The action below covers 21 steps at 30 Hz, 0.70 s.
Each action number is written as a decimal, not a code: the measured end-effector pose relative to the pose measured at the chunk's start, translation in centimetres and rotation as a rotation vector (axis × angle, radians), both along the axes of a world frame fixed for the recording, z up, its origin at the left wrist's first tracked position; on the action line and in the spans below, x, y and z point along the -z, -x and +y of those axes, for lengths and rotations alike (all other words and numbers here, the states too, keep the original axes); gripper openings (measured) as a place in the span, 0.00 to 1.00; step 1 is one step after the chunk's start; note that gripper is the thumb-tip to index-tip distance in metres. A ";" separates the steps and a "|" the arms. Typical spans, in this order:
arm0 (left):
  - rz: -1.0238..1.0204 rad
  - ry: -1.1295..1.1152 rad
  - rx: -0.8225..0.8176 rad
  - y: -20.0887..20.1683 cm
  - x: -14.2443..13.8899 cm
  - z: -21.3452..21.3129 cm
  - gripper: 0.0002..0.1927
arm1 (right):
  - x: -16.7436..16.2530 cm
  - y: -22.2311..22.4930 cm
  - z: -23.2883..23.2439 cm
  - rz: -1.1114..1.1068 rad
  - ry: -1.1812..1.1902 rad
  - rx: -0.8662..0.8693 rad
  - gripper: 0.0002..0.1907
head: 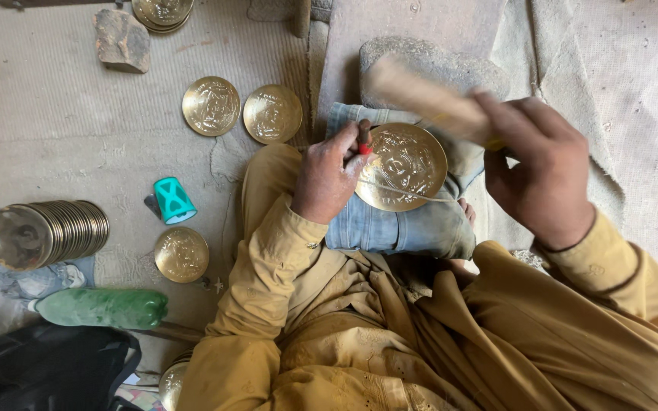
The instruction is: The person sits on the floor and decorates a round brass plate by hand, holding a small punch against the plate surface and striking it with a wooden mallet to emboss a raised pattern. Finished embossed plates lie on the floor beside them, and the plate rests on a fabric cushion on their lap.
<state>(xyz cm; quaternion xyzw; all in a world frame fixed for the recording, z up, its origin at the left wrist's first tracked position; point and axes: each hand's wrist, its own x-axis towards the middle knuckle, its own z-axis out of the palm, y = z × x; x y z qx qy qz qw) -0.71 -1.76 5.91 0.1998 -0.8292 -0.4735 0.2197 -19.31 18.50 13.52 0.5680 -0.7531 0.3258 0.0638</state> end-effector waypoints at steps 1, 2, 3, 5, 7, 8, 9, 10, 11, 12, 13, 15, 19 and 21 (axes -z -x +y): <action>-0.013 0.014 -0.015 -0.1 0.0 0.1 0.18 | -0.1 0.0 -0.1 0.122 -0.049 0.006 0.22; -0.025 0.032 -0.031 -0.1 0.1 0.1 0.17 | -0.2 0.1 -0.1 0.247 -0.094 0.011 0.21; -0.018 0.006 -0.033 -0.1 0.1 0.1 0.17 | -0.3 0.1 -0.2 0.368 -0.138 0.018 0.19; -0.002 -0.050 -0.038 -0.2 0.2 0.2 0.18 | -0.4 0.1 -0.3 0.207 -0.069 0.008 0.23; -0.030 -0.060 -0.059 -0.3 0.3 0.4 0.17 | -0.5 0.1 -0.5 0.198 -0.077 -0.012 0.23; -0.040 -0.058 -0.069 -0.4 0.4 0.4 0.17 | -0.5 0.2 -0.8 0.275 -0.108 -0.022 0.21; -0.038 -0.068 -0.067 -0.4 0.4 0.5 0.16 | -0.5 0.1 -1.1 0.348 -0.139 -0.027 0.18; -0.035 -0.081 -0.066 -0.5 0.5 0.5 0.14 | -0.6 0.1 -1.3 0.323 -0.108 -0.025 0.19; -0.029 -0.097 -0.068 -0.6 0.5 0.6 0.13 | -0.7 0.1 -1.5 0.300 -0.079 -0.027 0.20; -0.019 -0.078 -0.081 -0.6 0.5 0.7 0.13 | -0.9 0.1 -1.6 0.275 -0.053 -0.030 0.21; -0.006 -0.057 -0.094 -0.7 0.6 0.8 0.13 | -1.0 0.1 -1.7 0.316 -0.091 -0.036 0.20; -0.014 -0.058 -0.110 -0.7 0.6 0.7 0.13 | -1.4 -0.1 -2.0 0.399 -0.158 -0.041 0.19; -0.051 -0.082 -0.111 -0.8 0.6 0.8 0.14 | -2.2 -0.5 -2.1 0.382 -0.139 -0.035 0.23; -0.036 -0.080 -0.104 -0.8 0.6 0.9 0.13 | -2.5 -0.5 -2.2 0.503 -0.180 -0.043 0.20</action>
